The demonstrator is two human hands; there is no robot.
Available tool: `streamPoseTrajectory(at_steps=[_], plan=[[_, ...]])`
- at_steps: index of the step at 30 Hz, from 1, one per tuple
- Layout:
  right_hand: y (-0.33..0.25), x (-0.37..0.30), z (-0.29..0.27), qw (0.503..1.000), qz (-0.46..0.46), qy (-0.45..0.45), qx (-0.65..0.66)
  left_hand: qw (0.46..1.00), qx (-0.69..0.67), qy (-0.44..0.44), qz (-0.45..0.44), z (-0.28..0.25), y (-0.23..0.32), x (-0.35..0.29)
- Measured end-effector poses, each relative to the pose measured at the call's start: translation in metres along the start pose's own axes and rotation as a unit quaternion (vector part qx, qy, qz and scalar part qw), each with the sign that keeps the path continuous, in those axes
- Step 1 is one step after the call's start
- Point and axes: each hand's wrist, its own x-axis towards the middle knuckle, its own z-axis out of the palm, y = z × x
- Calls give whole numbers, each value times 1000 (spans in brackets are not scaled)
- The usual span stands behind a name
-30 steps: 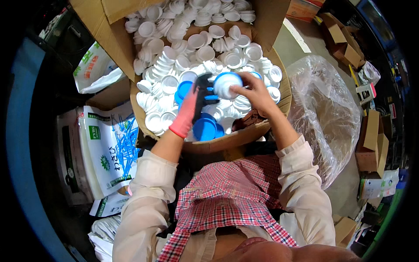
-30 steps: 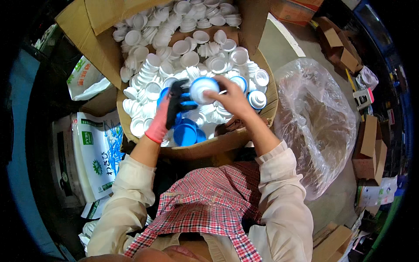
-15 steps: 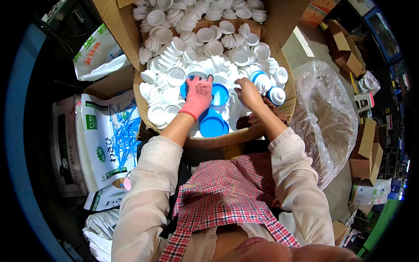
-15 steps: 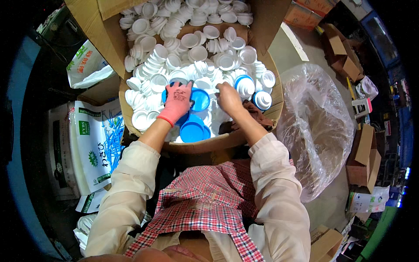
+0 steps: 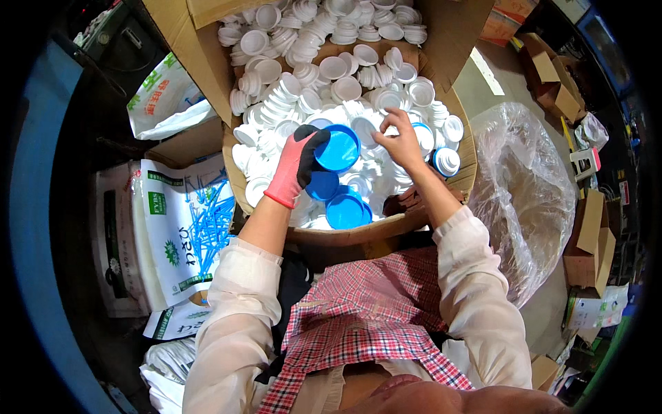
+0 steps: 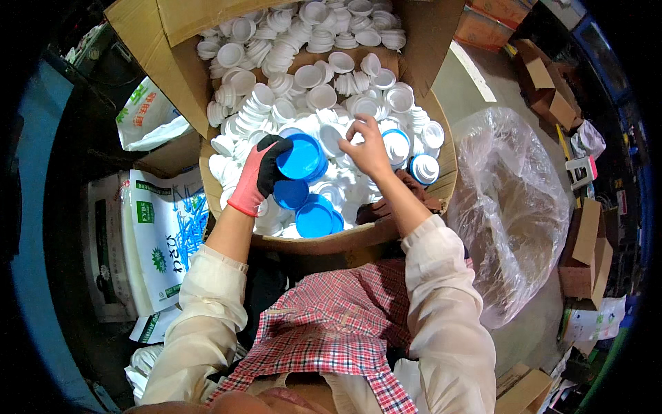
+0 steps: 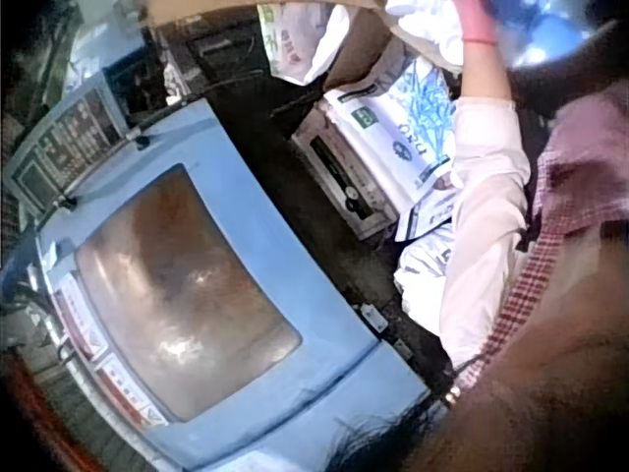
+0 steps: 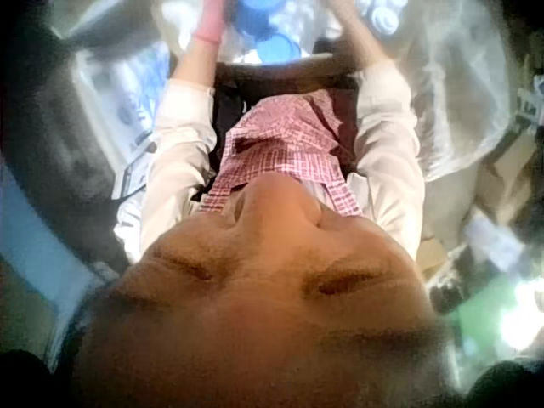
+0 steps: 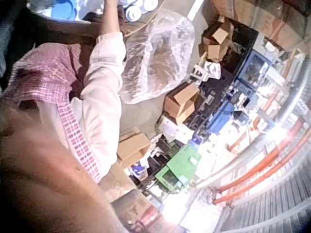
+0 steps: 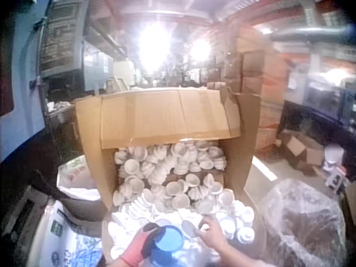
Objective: The person unpacks a plastic-wrapped bundle, then repeatedly picks white plastic bowls and blue lids from a cardboard box and screws the lids onto the bowls. The assembled containers are placed back into the same box.
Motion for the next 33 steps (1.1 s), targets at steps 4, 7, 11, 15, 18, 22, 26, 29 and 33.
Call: streamPoseTrajectory(at_steps=[4,7,11,15,18,22,26,29,33], plan=[[-50,-9,-36,822,240,-165,489,979,96,-87,158,6,-18,5],[-59,-13,-51,812,234,-124,521,975,72,-102,181,5,-31,12],[-57,-16,-71,789,221,-53,570,966,-217,-132,51,15,-15,-5],[-58,-26,-80,795,217,-78,562,944,-246,-204,83,13,-11,-9],[-65,-30,-84,802,221,-84,549,938,57,-158,303,10,-26,-3],[-66,-31,-83,818,157,-143,535,927,219,-117,282,18,-10,-3],[-75,-34,-79,777,202,-136,581,597,639,22,485,44,3,-15],[-73,-33,-81,788,192,-119,573,979,38,-84,183,50,-11,-3],[-73,-31,-82,819,167,-104,539,802,434,9,411,23,-26,15]])
